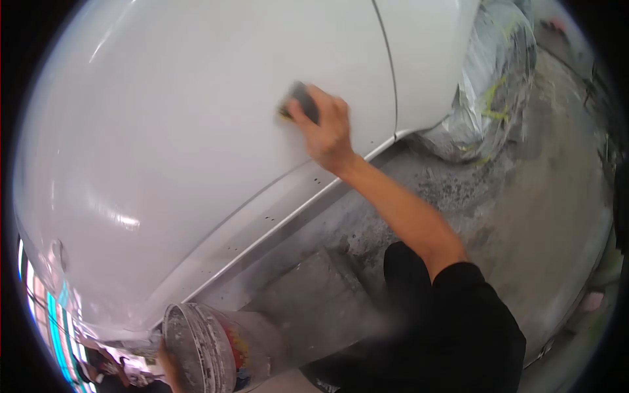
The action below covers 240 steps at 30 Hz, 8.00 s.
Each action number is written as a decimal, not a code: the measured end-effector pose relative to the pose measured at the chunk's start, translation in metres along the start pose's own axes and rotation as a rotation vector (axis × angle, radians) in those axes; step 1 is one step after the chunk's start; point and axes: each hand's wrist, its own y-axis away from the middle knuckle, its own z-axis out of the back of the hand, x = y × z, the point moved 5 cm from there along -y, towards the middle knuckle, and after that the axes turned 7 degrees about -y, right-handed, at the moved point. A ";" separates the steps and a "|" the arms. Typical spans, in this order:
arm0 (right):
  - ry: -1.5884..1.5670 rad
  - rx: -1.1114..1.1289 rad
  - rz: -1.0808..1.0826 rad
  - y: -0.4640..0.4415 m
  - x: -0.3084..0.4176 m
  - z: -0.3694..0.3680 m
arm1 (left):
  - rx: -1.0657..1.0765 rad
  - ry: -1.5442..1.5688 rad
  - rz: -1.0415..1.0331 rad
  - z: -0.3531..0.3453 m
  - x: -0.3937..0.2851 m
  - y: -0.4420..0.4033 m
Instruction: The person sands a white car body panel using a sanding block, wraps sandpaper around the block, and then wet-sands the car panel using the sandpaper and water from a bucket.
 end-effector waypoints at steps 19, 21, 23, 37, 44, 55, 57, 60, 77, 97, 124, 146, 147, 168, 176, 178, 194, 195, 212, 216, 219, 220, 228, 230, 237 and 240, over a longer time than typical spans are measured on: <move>0.247 -0.103 -0.096 -0.080 -0.110 0.030 | 0.151 0.098 0.092 0.011 -0.039 -0.014; 0.261 -0.177 0.017 -0.087 -0.111 0.031 | 0.119 0.020 0.094 0.006 -0.035 -0.012; 0.299 -0.133 -0.088 -0.015 -0.100 0.043 | 0.076 -0.015 0.070 0.010 -0.029 -0.010; 0.012 0.181 0.320 -0.093 0.044 -0.047 | 0.094 0.033 0.034 0.017 -0.033 -0.004; -0.180 0.268 0.543 -0.076 0.155 -0.101 | -0.006 0.192 0.057 0.017 -0.053 0.003; -0.169 0.384 0.727 -0.090 0.270 -0.157 | 0.006 0.345 0.142 0.008 -0.032 0.013; -0.028 0.399 0.692 -0.074 0.213 -0.115 | 0.041 0.326 0.151 0.009 -0.031 0.009; -0.135 0.370 0.701 -0.084 0.256 -0.153 | 0.046 0.319 0.163 0.018 -0.039 0.011; -0.328 0.476 1.050 -0.006 0.391 -0.224 | -0.067 0.359 0.059 -0.007 -0.010 0.008; -0.329 0.726 1.145 0.096 0.510 -0.261 | -0.111 0.436 0.044 -0.015 -0.008 0.008; -0.152 0.574 1.345 0.140 0.551 -0.293 | -0.208 0.401 0.062 -0.011 -0.011 0.014; -0.199 0.718 1.171 0.036 0.334 -0.169 | -0.238 0.480 0.076 -0.017 -0.008 0.012; -0.166 0.753 1.172 0.032 0.333 -0.159 | -0.240 0.479 0.085 -0.015 -0.009 0.014; -0.270 0.548 1.072 -0.005 0.551 -0.314 | -0.106 0.484 0.108 -0.001 -0.019 0.011; -0.214 0.626 1.069 -0.032 0.330 -0.176 | -0.177 0.447 0.072 -0.008 -0.010 0.014; -0.222 0.631 1.080 -0.036 0.324 -0.178 | -0.131 0.439 0.062 -0.005 -0.013 0.009; -0.241 0.606 1.067 -0.062 0.333 -0.191 | -0.125 0.427 0.047 0.008 -0.020 0.011; -0.246 0.565 1.105 -0.071 0.385 -0.229 | -0.131 0.426 0.038 0.004 -0.017 0.012; -0.265 0.415 1.021 -0.124 0.425 -0.268 | -0.135 0.522 0.008 0.004 -0.022 0.008; -0.296 0.554 1.026 -0.126 0.376 -0.222 | -0.133 0.484 -0.007 0.013 -0.023 0.012; -0.262 0.576 0.953 -0.099 0.253 -0.139 | -0.144 0.477 -0.029 0.015 -0.030 0.012; -0.268 0.583 0.928 -0.094 0.231 -0.129 | -0.156 0.470 -0.029 0.014 -0.027 0.014; -0.311 0.452 0.875 -0.168 0.393 -0.265 | -0.062 0.617 0.009 0.028 -0.040 0.012; -0.345 0.474 0.898 -0.160 0.364 -0.231 | -0.089 0.611 0.027 0.024 -0.040 0.013; -0.250 0.431 0.959 -0.158 0.257 -0.181 | -0.048 0.567 0.012 0.023 -0.036 0.007; -0.300 0.333 0.878 -0.203 0.372 -0.266 | -0.057 0.682 0.056 0.027 -0.046 0.012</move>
